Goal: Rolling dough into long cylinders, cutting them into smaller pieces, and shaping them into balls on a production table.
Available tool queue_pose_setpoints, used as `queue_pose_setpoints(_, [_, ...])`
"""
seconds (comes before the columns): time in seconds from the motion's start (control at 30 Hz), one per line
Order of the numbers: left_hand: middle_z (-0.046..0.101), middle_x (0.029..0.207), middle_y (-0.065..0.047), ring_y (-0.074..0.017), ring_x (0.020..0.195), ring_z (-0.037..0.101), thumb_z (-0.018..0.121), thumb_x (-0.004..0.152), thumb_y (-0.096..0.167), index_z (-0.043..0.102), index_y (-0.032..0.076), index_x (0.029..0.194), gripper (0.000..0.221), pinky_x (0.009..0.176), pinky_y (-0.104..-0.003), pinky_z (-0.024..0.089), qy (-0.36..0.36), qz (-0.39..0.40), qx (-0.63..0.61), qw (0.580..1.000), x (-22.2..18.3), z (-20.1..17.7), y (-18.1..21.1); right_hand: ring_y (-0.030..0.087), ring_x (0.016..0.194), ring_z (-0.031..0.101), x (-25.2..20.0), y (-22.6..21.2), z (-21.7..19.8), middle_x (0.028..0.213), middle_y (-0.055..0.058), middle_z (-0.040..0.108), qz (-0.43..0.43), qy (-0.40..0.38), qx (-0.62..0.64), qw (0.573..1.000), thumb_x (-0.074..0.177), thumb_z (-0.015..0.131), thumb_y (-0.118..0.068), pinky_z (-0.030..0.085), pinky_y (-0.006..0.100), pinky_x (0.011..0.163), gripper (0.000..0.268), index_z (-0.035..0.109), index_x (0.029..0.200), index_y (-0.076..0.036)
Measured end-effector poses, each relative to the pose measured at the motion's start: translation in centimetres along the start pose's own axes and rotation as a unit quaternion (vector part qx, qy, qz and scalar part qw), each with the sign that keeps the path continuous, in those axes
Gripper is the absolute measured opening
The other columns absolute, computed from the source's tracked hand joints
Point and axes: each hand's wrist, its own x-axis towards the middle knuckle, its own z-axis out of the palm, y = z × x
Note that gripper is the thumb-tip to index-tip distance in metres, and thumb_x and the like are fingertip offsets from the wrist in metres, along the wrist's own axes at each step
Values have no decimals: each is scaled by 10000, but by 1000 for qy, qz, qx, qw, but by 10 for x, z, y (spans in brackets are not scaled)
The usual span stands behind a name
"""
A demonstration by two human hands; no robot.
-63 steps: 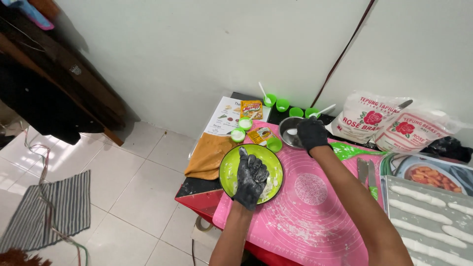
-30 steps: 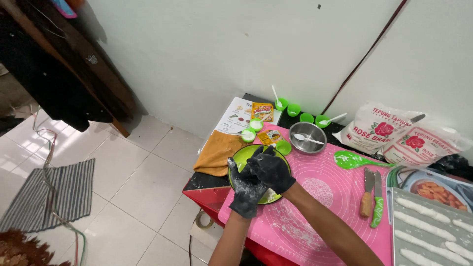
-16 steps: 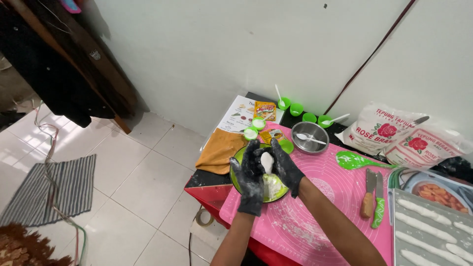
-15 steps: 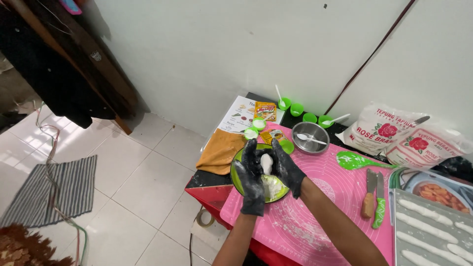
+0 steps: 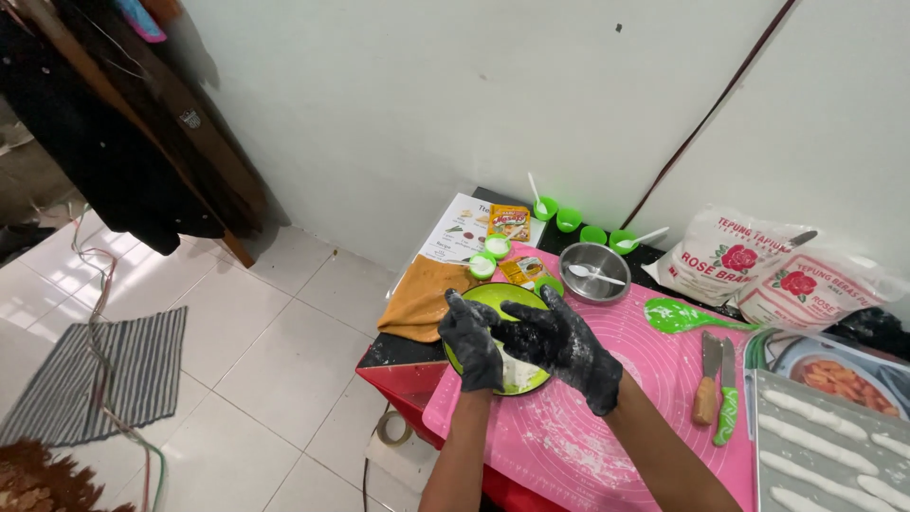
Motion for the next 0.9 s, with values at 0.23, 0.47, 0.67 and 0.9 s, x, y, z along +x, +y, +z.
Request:
queue_pose_setpoints(0.23, [196,416,32,-142,261,231,420,1076,601,274,215,549,669,334,-253,233,-164,-117,-450,870,12,-1,15,364,1118,697,-5,10,-13,1193,239,718,-163,43,-342,924,980,501,-539,530,450,1016,641,639,1414,-88])
queue_pose_setpoints(0.47, [662,675,-165,-335,634,668,687,926,640,661,59,716,619,516,-282,524,-215,-345,-555,726,-42,-20,94,294,1360,542,-2,19,-5,1401,99,638,-555,70,-679,475,1004,515,-287,386,405,1185,424,645,1387,-160])
queue_pose_setpoints(0.67, [758,926,-132,-267,782,712,731,765,735,738,39,1079,763,693,-325,552,-276,-369,-590,663,-17,-17,34,329,1499,340,47,34,-5,1624,106,409,-536,-29,-725,431,902,631,-478,292,433,1219,718,489,1545,-192])
queue_pose_setpoints(0.9, [758,993,-162,-301,885,734,806,727,691,731,-14,1180,842,910,-527,603,-251,-386,-632,624,-29,-27,43,207,826,736,75,24,-23,884,-14,752,-745,61,-628,216,948,711,-348,624,319,697,161,791,936,-209])
